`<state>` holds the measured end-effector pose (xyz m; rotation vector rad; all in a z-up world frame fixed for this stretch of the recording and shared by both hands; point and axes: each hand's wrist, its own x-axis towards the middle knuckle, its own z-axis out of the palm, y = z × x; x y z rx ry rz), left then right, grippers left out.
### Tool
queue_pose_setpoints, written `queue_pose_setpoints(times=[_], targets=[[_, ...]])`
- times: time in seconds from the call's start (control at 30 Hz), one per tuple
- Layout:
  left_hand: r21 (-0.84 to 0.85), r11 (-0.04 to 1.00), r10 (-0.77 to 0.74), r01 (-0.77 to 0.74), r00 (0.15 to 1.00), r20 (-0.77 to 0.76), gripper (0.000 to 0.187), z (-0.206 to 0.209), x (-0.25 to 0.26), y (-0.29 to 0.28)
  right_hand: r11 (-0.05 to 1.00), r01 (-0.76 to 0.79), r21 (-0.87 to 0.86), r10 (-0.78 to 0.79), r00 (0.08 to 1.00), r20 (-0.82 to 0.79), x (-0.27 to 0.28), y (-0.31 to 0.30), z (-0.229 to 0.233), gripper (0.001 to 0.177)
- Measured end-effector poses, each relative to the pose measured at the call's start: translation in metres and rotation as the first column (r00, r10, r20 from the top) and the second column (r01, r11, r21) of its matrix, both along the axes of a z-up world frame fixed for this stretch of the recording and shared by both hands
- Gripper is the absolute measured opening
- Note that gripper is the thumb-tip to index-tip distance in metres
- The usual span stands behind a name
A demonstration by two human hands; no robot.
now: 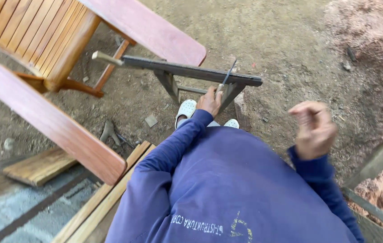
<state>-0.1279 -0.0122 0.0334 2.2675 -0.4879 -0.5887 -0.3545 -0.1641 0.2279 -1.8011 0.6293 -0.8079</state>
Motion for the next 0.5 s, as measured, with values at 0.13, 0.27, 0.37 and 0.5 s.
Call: queue_pose_setpoints(times=[0.13, 0.27, 0.37, 0.5], targets=[[0.052, 0.997, 0.059, -0.062, 0.996, 0.063, 0.037, 0.002, -0.014, 0.006, 0.849, -0.462, 0.255, 0.399, 0.878, 0.263, -0.021, -0.037, 0.087, 0.012], [0.037, 0.999, 0.031, -0.035, 0.995, 0.093, 0.041, -0.001, -0.023, 0.015, -0.107, -0.993, 0.047, 0.952, -0.089, 0.292, -0.038, -0.038, 0.141, 0.024], [0.067, 0.997, 0.02, -0.024, 0.998, 0.053, 0.042, 0.0, -0.03, 0.009, -0.096, -0.992, 0.081, 0.973, -0.077, 0.217, -0.085, -0.052, 0.113, 0.022], [0.04, 0.999, 0.033, -0.035, 0.998, 0.058, 0.042, 0.002, -0.029, 0.005, 0.43, -0.899, -0.085, 0.879, 0.396, 0.264, -0.122, -0.074, 0.085, 0.025]])
